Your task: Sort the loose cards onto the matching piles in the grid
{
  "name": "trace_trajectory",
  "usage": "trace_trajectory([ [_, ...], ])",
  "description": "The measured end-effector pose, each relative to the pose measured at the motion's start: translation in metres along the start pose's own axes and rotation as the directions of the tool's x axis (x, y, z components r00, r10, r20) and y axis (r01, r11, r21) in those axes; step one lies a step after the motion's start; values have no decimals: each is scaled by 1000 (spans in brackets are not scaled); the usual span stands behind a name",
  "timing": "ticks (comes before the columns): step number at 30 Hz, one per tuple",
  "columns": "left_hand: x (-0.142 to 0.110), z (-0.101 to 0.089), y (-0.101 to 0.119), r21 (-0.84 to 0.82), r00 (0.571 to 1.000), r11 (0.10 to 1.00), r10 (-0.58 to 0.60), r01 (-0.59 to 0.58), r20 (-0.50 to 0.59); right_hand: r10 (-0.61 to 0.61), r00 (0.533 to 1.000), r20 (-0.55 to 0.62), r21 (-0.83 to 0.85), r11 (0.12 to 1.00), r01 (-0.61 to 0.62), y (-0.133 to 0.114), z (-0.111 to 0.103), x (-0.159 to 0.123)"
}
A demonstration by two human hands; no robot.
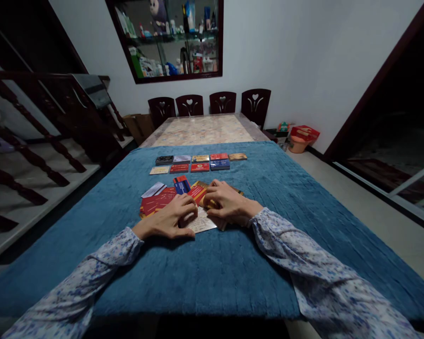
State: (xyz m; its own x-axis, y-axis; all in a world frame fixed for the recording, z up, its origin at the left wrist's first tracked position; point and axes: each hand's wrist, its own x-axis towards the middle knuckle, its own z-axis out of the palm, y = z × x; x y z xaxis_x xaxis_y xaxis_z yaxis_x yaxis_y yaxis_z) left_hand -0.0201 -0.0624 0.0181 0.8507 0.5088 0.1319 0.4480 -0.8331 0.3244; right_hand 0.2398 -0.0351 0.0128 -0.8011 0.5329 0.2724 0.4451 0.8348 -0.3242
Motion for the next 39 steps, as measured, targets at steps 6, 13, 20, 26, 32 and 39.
trace_trajectory([
  [6, -1, 0, 0, 50, 1000, 999, 10, -10, -4, 16, 1000, 23, 24, 1000, -17, -5, 3, -2],
  [13, -1, 0, 1, 131, 1000, 991, -18, 21, -25, -4, 1000, 26, -18, 1000, 4, -9, 1, -9],
  [20, 0, 5, 4, 185, 996, 981, -46, 59, -76, -43, 998, 34, -109, 993, 47, -8, 6, -17],
  [26, 2, 7, 5, 226, 994, 971, -62, 82, -94, -58, 998, 34, -129, 990, 61, -8, 6, -18],
  [32, 2, 9, 1, 228, 992, 971, -44, 71, -121, -62, 998, 23, -124, 990, 65, -10, 7, -18],
  [39, 2, 5, -3, 200, 989, 977, -40, 68, -142, -64, 997, -33, -75, 995, 61, -7, 9, -19],
])
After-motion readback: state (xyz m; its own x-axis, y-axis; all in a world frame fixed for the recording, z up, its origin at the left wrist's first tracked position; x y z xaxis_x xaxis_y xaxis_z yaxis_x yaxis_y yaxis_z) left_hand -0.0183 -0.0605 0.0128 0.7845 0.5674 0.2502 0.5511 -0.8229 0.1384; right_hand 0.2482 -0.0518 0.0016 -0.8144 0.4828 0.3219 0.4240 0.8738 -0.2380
